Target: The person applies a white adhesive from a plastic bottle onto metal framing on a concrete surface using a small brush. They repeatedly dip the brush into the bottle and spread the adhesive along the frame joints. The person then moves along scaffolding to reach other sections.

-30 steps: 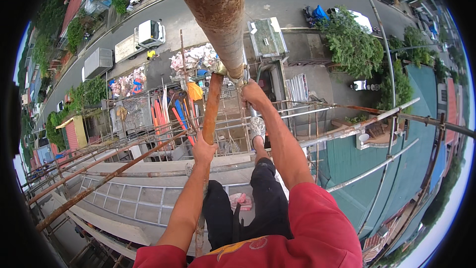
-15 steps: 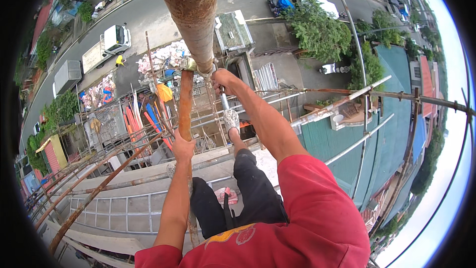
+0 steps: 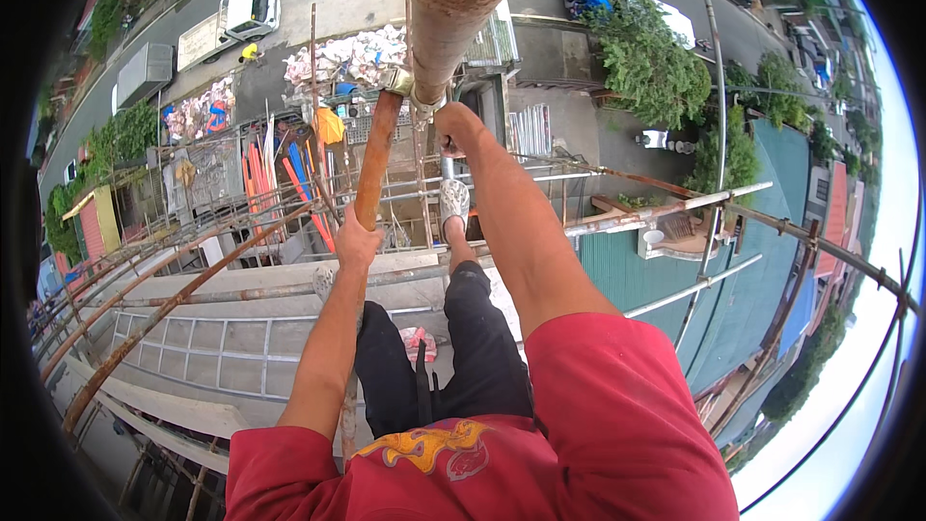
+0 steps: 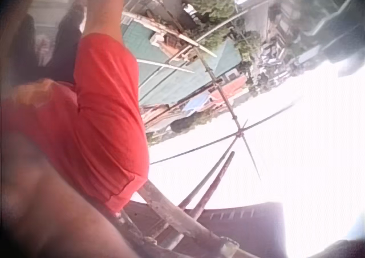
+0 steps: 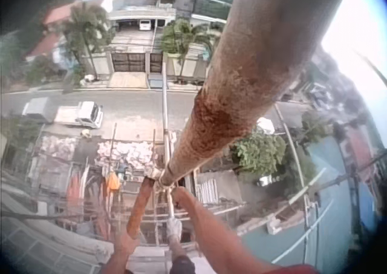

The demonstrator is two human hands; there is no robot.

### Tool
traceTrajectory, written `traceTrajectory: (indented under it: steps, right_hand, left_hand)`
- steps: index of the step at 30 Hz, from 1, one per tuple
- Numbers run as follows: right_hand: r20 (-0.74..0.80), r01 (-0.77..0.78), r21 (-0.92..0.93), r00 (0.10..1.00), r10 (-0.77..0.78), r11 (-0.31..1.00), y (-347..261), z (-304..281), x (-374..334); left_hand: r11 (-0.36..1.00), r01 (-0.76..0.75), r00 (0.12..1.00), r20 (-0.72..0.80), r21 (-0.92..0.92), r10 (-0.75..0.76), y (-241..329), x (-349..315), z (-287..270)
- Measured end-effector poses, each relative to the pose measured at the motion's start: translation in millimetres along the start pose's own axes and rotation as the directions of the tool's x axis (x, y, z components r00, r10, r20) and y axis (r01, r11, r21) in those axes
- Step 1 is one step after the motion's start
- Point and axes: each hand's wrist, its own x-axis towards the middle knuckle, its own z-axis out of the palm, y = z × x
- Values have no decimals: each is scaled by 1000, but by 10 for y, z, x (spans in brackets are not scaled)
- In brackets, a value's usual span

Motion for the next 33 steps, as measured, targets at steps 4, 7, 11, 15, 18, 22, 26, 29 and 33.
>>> traceTrajectory:
  steps: [4, 7, 11, 15, 18, 22, 26, 29, 33]
  right_hand:
    - [102, 252, -266, 967, -233, 931, 263, -234, 233]
    - [-93, 124, -84, 987, -132, 989, 45, 200, -485]
    - [-271, 231, -187, 922, -276, 955, 369, 219, -420]
    - [-360, 257, -462, 820, -444, 849, 481, 391, -382]
    - [-428, 319, -590, 656, -622, 742, 854, 597, -27]
    - [-534, 422, -518, 519, -667, 744, 878, 807, 444]
    - [-590, 569, -297, 522, -616, 767, 1007, 786, 548]
    - [-620, 618, -332, 426, -659, 712, 1061, 815, 747]
    - [-643, 651, -402, 299, -705, 643, 1035, 888, 1159]
  left_hand:
    - [994, -42, 999, 19, -105, 44, -62, 55, 2]
    - [984, 2, 997, 75, -178, 11, -262, 6, -8]
    - [988, 48, 990, 140, -145, -27, -101, -6, -15]
    - [988, 58, 990, 134, -143, -39, -128, 36, -66]
    - [982, 62, 990, 137, -179, -38, -125, -98, -25]
    - [977, 17, 995, 98, -214, 5, -53, 125, -83]
    - [972, 33, 996, 87, -232, -13, -11, 118, -80]
    - [978, 56, 994, 108, -200, -35, -47, 16, -54]
    - [980, 79, 991, 122, -184, -57, -77, 1, -88]
